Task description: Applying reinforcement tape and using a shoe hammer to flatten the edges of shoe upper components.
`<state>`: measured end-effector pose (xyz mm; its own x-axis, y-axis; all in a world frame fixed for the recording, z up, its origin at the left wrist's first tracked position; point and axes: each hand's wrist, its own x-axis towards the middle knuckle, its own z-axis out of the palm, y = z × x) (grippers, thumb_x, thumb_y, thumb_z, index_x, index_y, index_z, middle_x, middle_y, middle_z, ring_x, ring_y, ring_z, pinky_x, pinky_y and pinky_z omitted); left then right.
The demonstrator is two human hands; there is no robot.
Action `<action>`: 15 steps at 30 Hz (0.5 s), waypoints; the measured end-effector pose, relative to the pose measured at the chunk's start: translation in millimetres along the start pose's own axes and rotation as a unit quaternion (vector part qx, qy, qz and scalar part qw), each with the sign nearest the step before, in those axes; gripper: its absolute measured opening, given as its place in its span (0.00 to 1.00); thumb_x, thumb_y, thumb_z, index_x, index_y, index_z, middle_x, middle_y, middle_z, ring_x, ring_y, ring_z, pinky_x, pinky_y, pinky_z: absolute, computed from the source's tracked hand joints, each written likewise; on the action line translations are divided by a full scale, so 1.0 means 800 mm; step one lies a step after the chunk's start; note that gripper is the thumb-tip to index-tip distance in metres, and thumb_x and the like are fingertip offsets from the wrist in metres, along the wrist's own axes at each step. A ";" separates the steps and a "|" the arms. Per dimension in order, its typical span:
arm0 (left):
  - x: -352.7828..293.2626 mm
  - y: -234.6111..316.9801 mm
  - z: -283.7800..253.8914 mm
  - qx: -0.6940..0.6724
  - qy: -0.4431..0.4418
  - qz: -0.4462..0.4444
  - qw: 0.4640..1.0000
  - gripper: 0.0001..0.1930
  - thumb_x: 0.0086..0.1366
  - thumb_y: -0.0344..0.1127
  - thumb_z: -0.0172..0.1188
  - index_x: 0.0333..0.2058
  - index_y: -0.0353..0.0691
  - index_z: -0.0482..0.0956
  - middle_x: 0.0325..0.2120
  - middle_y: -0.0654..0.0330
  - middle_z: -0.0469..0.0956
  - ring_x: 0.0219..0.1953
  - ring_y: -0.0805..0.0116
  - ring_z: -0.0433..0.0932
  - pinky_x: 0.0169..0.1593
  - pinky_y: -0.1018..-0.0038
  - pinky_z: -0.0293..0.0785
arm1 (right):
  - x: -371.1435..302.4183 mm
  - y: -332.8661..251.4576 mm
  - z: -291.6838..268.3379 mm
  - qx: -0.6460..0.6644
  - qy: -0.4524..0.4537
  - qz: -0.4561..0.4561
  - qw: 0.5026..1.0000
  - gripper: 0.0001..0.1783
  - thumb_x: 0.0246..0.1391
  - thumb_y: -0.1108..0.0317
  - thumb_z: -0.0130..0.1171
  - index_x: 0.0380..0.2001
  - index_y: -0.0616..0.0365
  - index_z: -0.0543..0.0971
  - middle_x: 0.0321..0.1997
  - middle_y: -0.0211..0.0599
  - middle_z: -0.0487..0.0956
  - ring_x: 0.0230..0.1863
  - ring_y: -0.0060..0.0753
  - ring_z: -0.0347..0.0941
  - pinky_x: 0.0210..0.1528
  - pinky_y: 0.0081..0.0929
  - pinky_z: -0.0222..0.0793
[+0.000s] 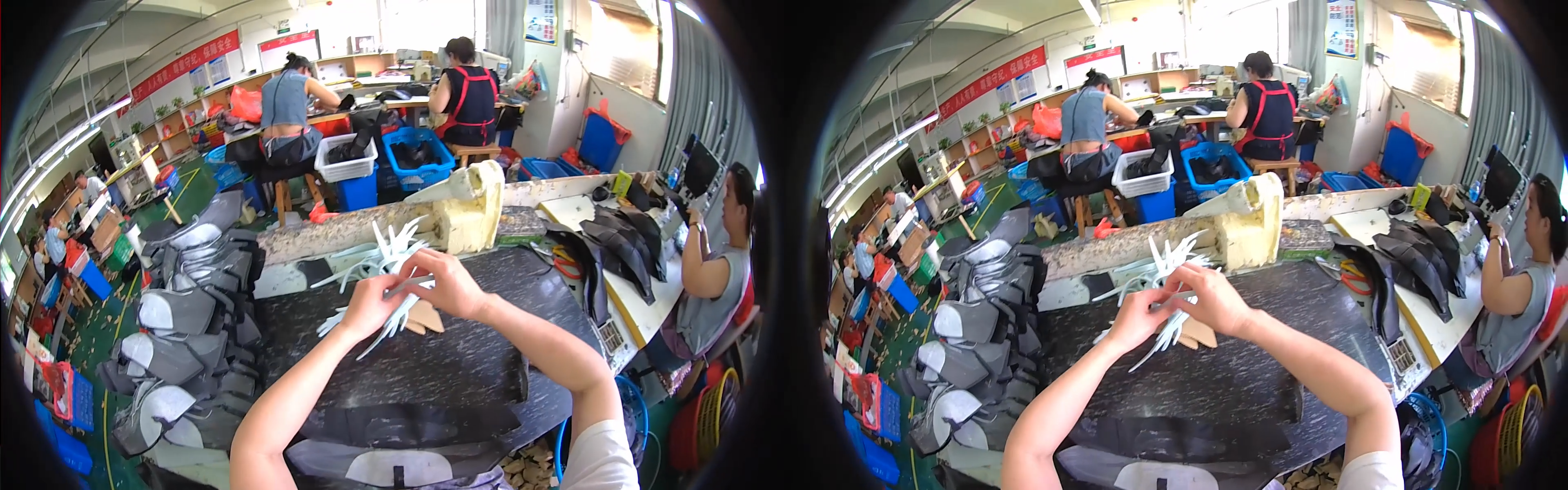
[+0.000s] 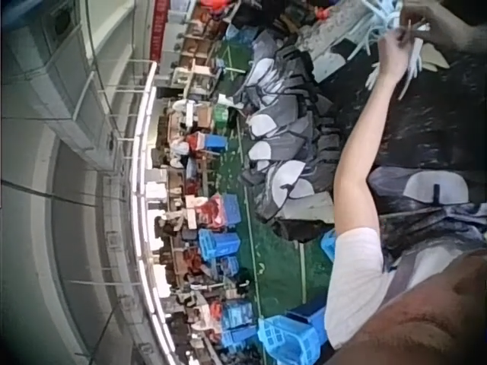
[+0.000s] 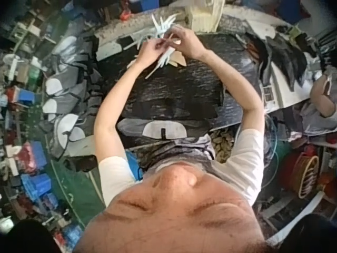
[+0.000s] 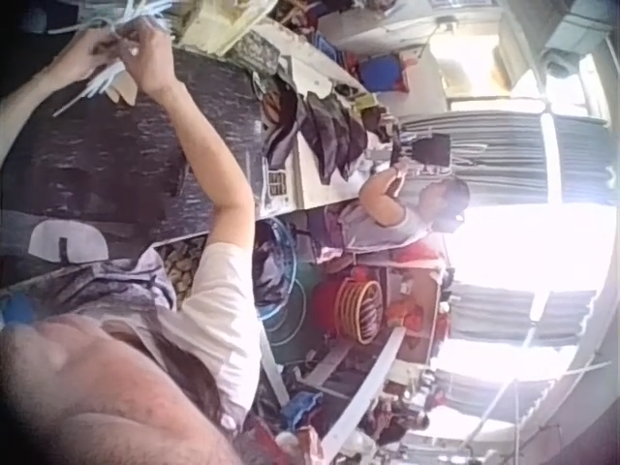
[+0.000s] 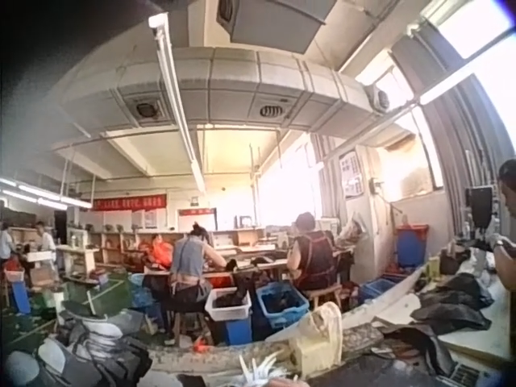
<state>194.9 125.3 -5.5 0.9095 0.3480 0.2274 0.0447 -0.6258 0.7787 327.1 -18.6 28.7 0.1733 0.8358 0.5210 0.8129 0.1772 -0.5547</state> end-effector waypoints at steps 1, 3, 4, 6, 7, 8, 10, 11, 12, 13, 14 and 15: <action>0.002 -0.013 0.004 0.014 0.074 0.097 0.992 0.13 0.59 0.31 0.68 0.43 0.38 0.85 0.34 0.52 0.84 0.36 0.57 0.84 0.42 0.69 0.77 | -0.006 -0.001 -0.002 0.018 0.017 0.006 1.000 0.14 0.50 0.78 0.67 0.40 0.60 0.78 0.43 0.39 0.79 0.37 0.29 0.80 0.42 0.27 0.78; 0.006 -0.029 0.000 -0.105 0.071 0.042 0.991 0.13 0.62 0.32 0.67 0.45 0.35 0.84 0.37 0.58 0.85 0.37 0.68 0.82 0.43 0.72 0.77 | -0.011 0.004 -0.006 0.038 0.037 0.015 0.998 0.18 0.50 0.77 0.67 0.45 0.59 0.77 0.47 0.39 0.79 0.37 0.28 0.80 0.42 0.25 0.77; 0.005 -0.030 -0.003 -0.176 0.061 0.002 0.983 0.12 0.63 0.32 0.67 0.45 0.34 0.84 0.37 0.60 0.85 0.37 0.72 0.81 0.43 0.74 0.77 | -0.013 0.009 -0.005 0.115 0.024 0.054 0.992 0.24 0.50 0.78 0.68 0.51 0.59 0.75 0.50 0.39 0.78 0.36 0.25 0.79 0.42 0.24 0.77; 0.000 -0.029 -0.008 -0.210 0.047 -0.012 0.976 0.12 0.64 0.31 0.66 0.45 0.33 0.84 0.38 0.63 0.84 0.39 0.76 0.79 0.46 0.75 0.76 | -0.010 0.025 0.010 0.205 -0.045 0.092 0.973 0.36 0.51 0.75 0.68 0.64 0.57 0.68 0.53 0.40 0.78 0.34 0.20 0.76 0.42 0.25 0.77; -0.004 -0.026 -0.011 -0.241 0.071 -0.011 0.968 0.12 0.66 0.31 0.64 0.46 0.34 0.83 0.38 0.62 0.83 0.41 0.76 0.79 0.49 0.76 0.74 | -0.005 0.033 0.023 0.154 -0.074 0.092 0.981 0.33 0.52 0.74 0.67 0.62 0.57 0.70 0.49 0.40 0.80 0.34 0.21 0.76 0.41 0.25 0.77; -0.011 -0.024 -0.015 -0.270 0.095 -0.012 0.958 0.12 0.67 0.30 0.62 0.47 0.34 0.83 0.39 0.61 0.83 0.43 0.76 0.79 0.51 0.77 0.73 | 0.001 0.040 0.035 0.104 -0.103 0.090 0.985 0.29 0.53 0.73 0.67 0.60 0.57 0.73 0.46 0.39 0.81 0.34 0.22 0.76 0.41 0.26 0.77; -0.018 -0.020 -0.042 -0.396 0.157 -0.060 0.903 0.10 0.70 0.33 0.57 0.45 0.36 0.81 0.44 0.57 0.82 0.47 0.73 0.78 0.54 0.74 0.72 | 0.000 0.072 0.053 0.041 -0.051 0.028 0.997 0.19 0.54 0.67 0.66 0.49 0.58 0.80 0.37 0.40 0.82 0.33 0.33 0.80 0.39 0.30 0.77; -0.021 -0.019 -0.056 -0.499 0.181 0.044 0.846 0.11 0.70 0.34 0.57 0.45 0.35 0.80 0.43 0.55 0.82 0.44 0.67 0.79 0.54 0.70 0.74 | -0.005 0.085 0.054 0.052 -0.055 0.049 0.996 0.19 0.54 0.67 0.66 0.49 0.58 0.80 0.38 0.39 0.82 0.33 0.34 0.80 0.40 0.31 0.77; -0.028 0.000 -0.069 -0.538 0.204 0.054 0.816 0.11 0.70 0.35 0.57 0.45 0.35 0.80 0.42 0.55 0.81 0.43 0.64 0.80 0.53 0.66 0.75 | -0.008 0.088 0.045 0.062 -0.058 0.075 0.994 0.18 0.54 0.66 0.66 0.49 0.58 0.80 0.39 0.39 0.81 0.34 0.34 0.80 0.40 0.31 0.77; -0.041 0.009 -0.087 -0.559 0.199 0.059 0.802 0.11 0.71 0.36 0.57 0.46 0.36 0.79 0.39 0.55 0.81 0.41 0.64 0.80 0.53 0.64 0.76 | -0.009 0.080 0.033 0.019 -0.055 0.032 0.998 0.20 0.53 0.67 0.66 0.50 0.56 0.80 0.46 0.41 0.79 0.36 0.34 0.81 0.43 0.32 0.77; -0.062 0.011 -0.102 -0.552 0.153 0.061 0.817 0.11 0.72 0.35 0.55 0.45 0.35 0.79 0.37 0.57 0.80 0.40 0.67 0.79 0.52 0.64 0.76 | -0.015 0.053 0.018 -0.014 -0.053 0.037 0.998 0.25 0.51 0.68 0.67 0.54 0.56 0.77 0.57 0.42 0.73 0.38 0.38 0.81 0.44 0.34 0.77; -0.088 0.032 -0.112 -0.536 0.114 0.056 0.834 0.10 0.72 0.33 0.54 0.44 0.34 0.79 0.34 0.57 0.80 0.35 0.70 0.79 0.46 0.67 0.78 | -0.028 0.027 0.004 -0.135 -0.020 0.023 0.990 0.29 0.49 0.70 0.68 0.56 0.57 0.73 0.62 0.42 0.68 0.42 0.41 0.79 0.44 0.37 0.77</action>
<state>95.1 147.1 50.5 0.7759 0.5292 0.3434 -0.5415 0.2794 0.7929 339.0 -31.6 3.0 0.1957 0.8602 0.4709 0.9246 -0.0017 -0.3811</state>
